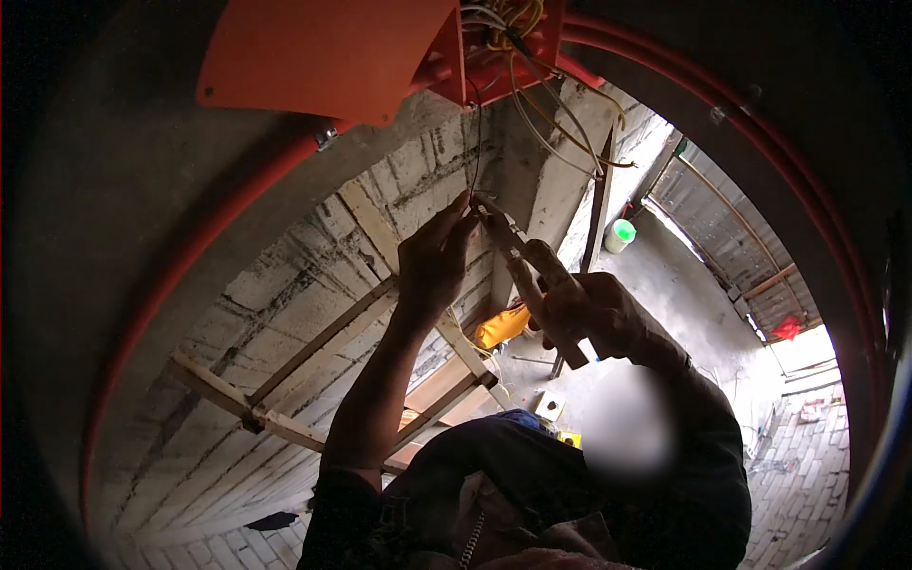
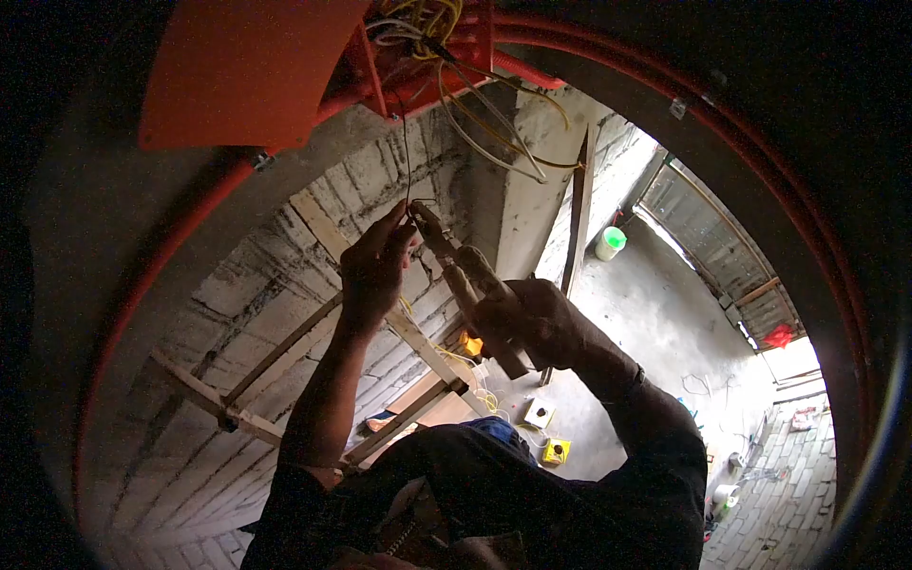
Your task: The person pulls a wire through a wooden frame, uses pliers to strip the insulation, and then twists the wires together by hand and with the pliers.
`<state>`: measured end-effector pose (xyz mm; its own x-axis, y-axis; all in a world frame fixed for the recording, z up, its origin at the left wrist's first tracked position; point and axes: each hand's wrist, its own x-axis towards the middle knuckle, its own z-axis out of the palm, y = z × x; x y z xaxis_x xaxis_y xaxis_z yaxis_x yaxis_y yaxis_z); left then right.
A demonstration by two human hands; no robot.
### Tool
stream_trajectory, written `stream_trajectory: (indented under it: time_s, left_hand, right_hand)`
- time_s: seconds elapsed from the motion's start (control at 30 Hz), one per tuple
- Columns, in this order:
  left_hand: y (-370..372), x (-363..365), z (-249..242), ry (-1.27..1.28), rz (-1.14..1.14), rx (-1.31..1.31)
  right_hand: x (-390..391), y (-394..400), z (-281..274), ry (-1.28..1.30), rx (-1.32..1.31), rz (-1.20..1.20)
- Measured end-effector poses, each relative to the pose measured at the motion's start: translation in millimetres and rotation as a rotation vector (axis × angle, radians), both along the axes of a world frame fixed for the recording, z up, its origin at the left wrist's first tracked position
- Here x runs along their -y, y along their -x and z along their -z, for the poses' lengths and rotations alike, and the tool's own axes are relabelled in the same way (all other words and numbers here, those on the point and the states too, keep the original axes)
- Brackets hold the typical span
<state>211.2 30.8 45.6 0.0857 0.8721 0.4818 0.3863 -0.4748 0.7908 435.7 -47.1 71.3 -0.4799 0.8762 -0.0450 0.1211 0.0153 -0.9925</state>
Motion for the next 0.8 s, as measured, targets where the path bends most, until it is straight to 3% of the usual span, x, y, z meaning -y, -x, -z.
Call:
stream_trajectory:
  time_s: [0.03, 0.1, 0.23, 0.3, 0.37, 0.43, 0.5, 0.6, 0.8]
  left_hand:
    - [-3, 0, 1, -0.001, 0.002, 0.001]
    - [-11, 1, 3, -0.085, -0.017, 0.084]
    - [-14, 3, 3, -0.093, -0.028, 0.031]
    - [-15, 3, 2, -0.062, -0.064, 0.010]
    - [-14, 4, 2, -0.062, -0.047, 0.019]
    - [-14, 5, -2, -0.067, -0.032, 0.034]
    - [-13, 10, -7, 0.035, -0.024, 0.106]
    - [-6, 9, -3, -0.042, -0.012, 0.135]
    - [0, 4, 0, 0.053, 0.111, 0.204]
  right_hand:
    - [0, -1, -5, -0.001, 0.001, 0.002]
    - [-1, -4, -20, -0.052, 0.326, 0.062]
    - [-8, -17, -21, -0.355, 0.481, 0.040]
    - [-8, -14, -33, -0.365, 0.554, 0.050]
    - [-13, -18, -30, -0.855, 0.818, -0.018]
    - [-11, -17, -33, -0.798, 0.782, -0.018]
    - [-14, -17, -27, -0.405, 0.550, -0.042]
    - [-14, -17, 13, -0.116, 0.242, -0.030]
    - [13, -5, 46, 0.202, -0.276, -0.108]
